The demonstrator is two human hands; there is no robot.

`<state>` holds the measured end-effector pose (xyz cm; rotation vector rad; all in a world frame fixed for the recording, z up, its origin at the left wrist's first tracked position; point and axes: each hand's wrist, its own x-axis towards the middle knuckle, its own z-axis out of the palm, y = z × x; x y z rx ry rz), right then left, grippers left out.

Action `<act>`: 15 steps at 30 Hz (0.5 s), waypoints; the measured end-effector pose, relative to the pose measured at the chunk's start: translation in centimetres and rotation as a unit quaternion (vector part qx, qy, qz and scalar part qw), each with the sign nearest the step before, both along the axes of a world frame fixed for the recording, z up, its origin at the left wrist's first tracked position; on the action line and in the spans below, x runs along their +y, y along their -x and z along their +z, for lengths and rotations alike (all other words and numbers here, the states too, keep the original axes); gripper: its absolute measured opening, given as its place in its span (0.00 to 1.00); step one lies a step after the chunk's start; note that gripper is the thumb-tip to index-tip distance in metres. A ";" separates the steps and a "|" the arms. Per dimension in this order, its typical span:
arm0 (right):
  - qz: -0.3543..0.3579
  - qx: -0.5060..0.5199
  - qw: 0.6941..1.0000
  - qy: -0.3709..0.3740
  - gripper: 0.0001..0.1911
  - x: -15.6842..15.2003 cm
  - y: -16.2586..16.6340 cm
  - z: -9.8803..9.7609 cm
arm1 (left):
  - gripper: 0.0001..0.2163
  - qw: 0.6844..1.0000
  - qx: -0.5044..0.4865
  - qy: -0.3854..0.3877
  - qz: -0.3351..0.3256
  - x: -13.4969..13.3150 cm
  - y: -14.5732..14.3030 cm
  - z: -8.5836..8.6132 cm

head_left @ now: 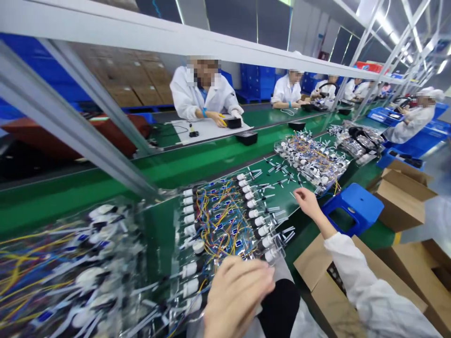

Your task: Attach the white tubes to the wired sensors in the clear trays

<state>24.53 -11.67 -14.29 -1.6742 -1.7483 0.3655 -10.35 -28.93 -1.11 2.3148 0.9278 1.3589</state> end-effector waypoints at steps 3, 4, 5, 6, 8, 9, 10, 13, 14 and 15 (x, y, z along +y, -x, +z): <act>0.078 -0.088 0.993 0.005 0.15 5.5 2.7 1.5 | 0.11 0.995 -0.095 0.016 -0.001 2.4 0.2 -1.0; 0.094 -0.115 0.989 0.011 0.16 7.0 3.4 1.7 | 0.08 0.992 -0.121 0.033 0.019 3.0 0.6 -1.1; 0.102 -0.140 0.985 0.021 0.17 8.2 3.9 1.6 | 0.07 0.989 -0.130 0.051 0.048 3.3 1.1 -0.9; 0.105 -0.163 0.980 0.033 0.17 9.3 4.3 1.4 | 0.08 0.988 -0.119 0.070 0.075 3.6 1.7 -0.6; 0.098 -0.205 0.972 0.054 0.16 10.6 4.8 0.9 | 0.12 0.988 -0.034 0.104 0.105 3.7 2.5 0.7; 0.090 -0.221 0.969 0.062 0.15 11.0 4.9 0.6 | 0.13 0.987 0.022 0.111 0.114 3.5 2.7 1.5; 0.081 -0.235 0.966 0.067 0.14 11.3 4.9 0.4 | 0.13 0.983 0.080 0.113 0.120 3.3 2.5 2.6; 0.058 -0.256 0.963 0.068 0.13 11.6 4.8 0.4 | 0.14 0.960 0.236 0.092 0.118 1.7 0.7 5.8; 0.054 -0.257 0.963 0.064 0.12 11.7 4.7 0.6 | 0.14 0.951 0.276 0.090 0.106 0.9 -0.2 6.7; 0.052 -0.256 0.964 0.057 0.12 11.8 4.6 0.9 | 0.15 0.942 0.311 0.093 0.090 -0.1 -1.2 7.4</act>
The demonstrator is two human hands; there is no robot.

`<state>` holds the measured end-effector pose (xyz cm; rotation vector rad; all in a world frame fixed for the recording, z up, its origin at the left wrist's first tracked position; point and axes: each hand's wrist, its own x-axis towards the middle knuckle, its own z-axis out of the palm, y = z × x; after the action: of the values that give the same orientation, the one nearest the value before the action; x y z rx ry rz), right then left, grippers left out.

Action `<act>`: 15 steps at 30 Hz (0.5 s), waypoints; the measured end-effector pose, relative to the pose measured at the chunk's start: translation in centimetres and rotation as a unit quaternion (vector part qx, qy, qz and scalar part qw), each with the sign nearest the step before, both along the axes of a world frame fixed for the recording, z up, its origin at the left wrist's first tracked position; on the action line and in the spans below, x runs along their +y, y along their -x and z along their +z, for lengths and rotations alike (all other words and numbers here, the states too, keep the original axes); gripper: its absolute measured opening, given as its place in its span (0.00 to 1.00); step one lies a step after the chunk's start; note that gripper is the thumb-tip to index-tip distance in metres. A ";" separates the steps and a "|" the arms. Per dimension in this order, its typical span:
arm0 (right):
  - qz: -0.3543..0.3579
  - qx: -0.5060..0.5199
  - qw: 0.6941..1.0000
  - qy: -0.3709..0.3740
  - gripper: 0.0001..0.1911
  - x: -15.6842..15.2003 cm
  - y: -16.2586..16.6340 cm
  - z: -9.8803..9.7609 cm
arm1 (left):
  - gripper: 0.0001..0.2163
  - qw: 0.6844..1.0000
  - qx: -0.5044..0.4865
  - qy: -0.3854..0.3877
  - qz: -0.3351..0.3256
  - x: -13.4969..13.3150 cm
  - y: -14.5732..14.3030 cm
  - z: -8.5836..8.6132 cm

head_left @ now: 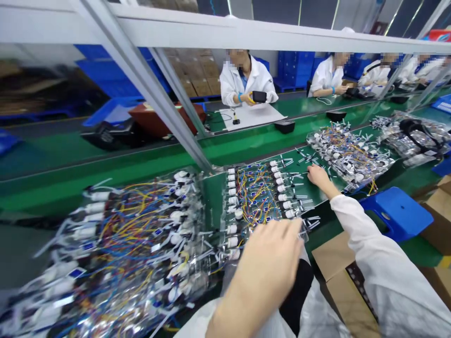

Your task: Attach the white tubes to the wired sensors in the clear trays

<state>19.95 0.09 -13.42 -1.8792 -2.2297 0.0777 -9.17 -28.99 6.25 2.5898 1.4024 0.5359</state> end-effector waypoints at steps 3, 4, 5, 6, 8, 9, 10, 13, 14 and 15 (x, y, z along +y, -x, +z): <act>0.011 0.023 0.999 -0.036 0.11 0.2 -0.2 1.1 | 0.18 0.997 0.048 -0.011 -0.057 -3.0 -2.2 0.4; 0.016 0.034 0.998 -0.049 0.11 0.2 -0.3 1.5 | 0.17 0.994 0.053 -0.034 -0.084 -4.0 -2.5 0.0; 0.020 0.045 0.997 -0.063 0.11 0.3 -0.4 1.8 | 0.16 0.991 0.058 -0.061 -0.109 -4.9 -2.6 -0.3; 0.022 0.060 0.995 -0.078 0.11 0.3 -0.4 2.0 | 0.13 0.986 0.062 -0.087 -0.130 -5.6 -2.5 -0.7; 0.016 0.123 0.987 -0.102 0.13 0.3 -0.4 2.3 | 0.11 0.979 0.080 -0.112 -0.152 -6.5 -1.8 -0.7; 0.007 0.186 0.977 -0.106 0.15 0.2 -0.4 2.3 | 0.10 0.977 0.095 -0.105 -0.160 -6.6 -1.2 -0.2; -0.002 0.257 0.961 -0.102 0.17 0.0 -0.3 2.4 | 0.09 0.976 0.114 -0.086 -0.166 -6.4 -0.5 0.6; -0.012 0.448 0.891 -0.074 0.25 -1.1 0.1 2.8 | 0.12 0.965 0.198 0.018 -0.171 -4.0 2.3 4.2; -0.012 0.487 0.870 -0.074 0.28 -1.7 0.3 3.2 | 0.07 0.958 0.234 0.047 -0.158 -2.6 3.6 5.5; -0.012 0.517 0.852 -0.081 0.30 -2.5 0.6 3.6 | 0.05 0.950 0.268 0.076 -0.143 -0.9 5.0 6.5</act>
<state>19.37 -2.41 -9.82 -1.2652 -1.3877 0.6909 -14.17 -29.91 12.72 2.8524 1.0849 -0.3296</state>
